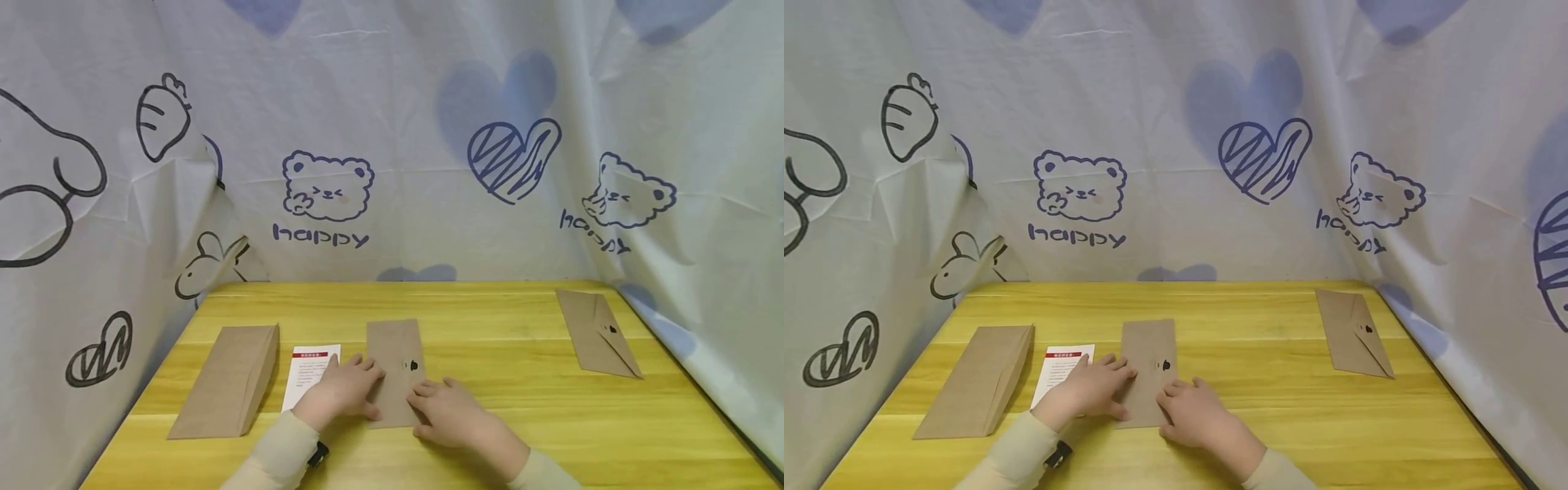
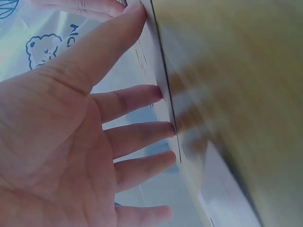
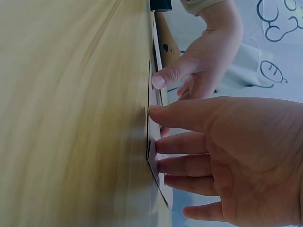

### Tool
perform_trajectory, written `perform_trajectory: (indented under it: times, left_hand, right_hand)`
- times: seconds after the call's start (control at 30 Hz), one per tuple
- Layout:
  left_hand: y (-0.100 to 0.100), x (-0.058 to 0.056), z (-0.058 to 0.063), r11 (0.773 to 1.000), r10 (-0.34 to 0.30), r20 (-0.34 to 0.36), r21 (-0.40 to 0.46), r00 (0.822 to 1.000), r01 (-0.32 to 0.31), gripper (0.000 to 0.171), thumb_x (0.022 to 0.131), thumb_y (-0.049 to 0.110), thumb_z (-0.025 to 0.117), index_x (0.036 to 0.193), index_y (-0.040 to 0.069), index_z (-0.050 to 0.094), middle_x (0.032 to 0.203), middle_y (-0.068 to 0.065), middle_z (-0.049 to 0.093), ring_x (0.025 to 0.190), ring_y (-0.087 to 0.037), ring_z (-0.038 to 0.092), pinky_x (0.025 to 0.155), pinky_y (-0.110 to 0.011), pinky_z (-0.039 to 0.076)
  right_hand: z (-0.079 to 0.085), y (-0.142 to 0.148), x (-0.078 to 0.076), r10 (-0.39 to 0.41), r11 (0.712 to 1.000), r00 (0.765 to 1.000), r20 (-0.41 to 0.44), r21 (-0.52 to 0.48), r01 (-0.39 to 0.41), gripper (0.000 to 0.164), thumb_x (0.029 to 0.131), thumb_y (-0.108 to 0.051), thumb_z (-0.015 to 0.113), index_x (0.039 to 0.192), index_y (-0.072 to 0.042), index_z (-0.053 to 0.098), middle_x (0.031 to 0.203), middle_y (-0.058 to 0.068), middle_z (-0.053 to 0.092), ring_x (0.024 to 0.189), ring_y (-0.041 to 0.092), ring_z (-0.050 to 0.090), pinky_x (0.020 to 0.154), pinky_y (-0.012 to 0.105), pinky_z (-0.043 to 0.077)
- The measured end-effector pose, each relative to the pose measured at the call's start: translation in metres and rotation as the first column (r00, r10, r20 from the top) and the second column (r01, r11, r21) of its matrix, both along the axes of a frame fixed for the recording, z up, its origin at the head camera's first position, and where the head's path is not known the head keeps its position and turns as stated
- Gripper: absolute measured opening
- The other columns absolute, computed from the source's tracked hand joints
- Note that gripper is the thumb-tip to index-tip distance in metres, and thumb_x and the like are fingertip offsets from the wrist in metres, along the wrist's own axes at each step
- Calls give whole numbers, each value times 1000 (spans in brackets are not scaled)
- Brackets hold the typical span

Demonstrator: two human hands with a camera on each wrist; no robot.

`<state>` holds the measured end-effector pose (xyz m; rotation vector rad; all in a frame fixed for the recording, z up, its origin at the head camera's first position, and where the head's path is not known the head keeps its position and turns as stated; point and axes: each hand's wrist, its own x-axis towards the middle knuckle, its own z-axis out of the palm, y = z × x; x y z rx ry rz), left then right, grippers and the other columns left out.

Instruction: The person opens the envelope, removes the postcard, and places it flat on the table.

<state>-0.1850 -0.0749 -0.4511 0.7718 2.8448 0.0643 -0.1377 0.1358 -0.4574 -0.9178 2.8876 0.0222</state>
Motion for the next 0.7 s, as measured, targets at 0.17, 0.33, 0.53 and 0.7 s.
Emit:
perform_trajectory:
  times: [0.17, 0.33, 0.53, 0.7]
  left_hand:
    - [-6, -1, 2, 1000, 0, 11, 15, 1000, 0, 72, 72, 51, 80, 132, 18, 57, 148, -8, 49, 140, -34, 41, 109, -69, 29]
    - [-8, -2, 0, 1000, -5, 11, 13, 1000, 5, 73, 71, 51, 81, 132, 18, 57, 147, -8, 50, 140, -33, 41, 109, -69, 29]
    - [-8, -4, -3, 1000, -7, 17, 1, 1000, 7, 74, 72, 52, 80, 133, 19, 57, 149, -7, 48, 141, -33, 40, 109, -67, 30]
    - [-10, -6, -2, 1000, -8, 22, 7, 1000, 8, 74, 73, 53, 79, 134, 18, 56, 150, -7, 47, 142, -33, 38, 110, -66, 30]
  right_hand:
    - [2, -7, -2, 7, 1000, 1000, -1, 8, -7, 55, 89, -45, 63, 134, -14, 60, 139, 5, 59, 131, 22, 53, 107, 53, 41]
    - [3, -9, -6, 23, 1000, 1000, -11, 11, -23, 52, 88, -44, 65, 131, -15, 63, 137, 5, 61, 129, 23, 55, 104, 52, 44]
    - [2, -6, -11, 53, 999, 999, 11, -12, -53, 50, 90, -45, 62, 134, -19, 61, 141, 1, 57, 138, 27, 46, 109, 55, 38]
    - [1, -7, -17, 107, 993, 994, 26, -62, -105, 49, 92, -44, 61, 135, -20, 59, 145, -3, 54, 143, 26, 39, 112, 56, 35]
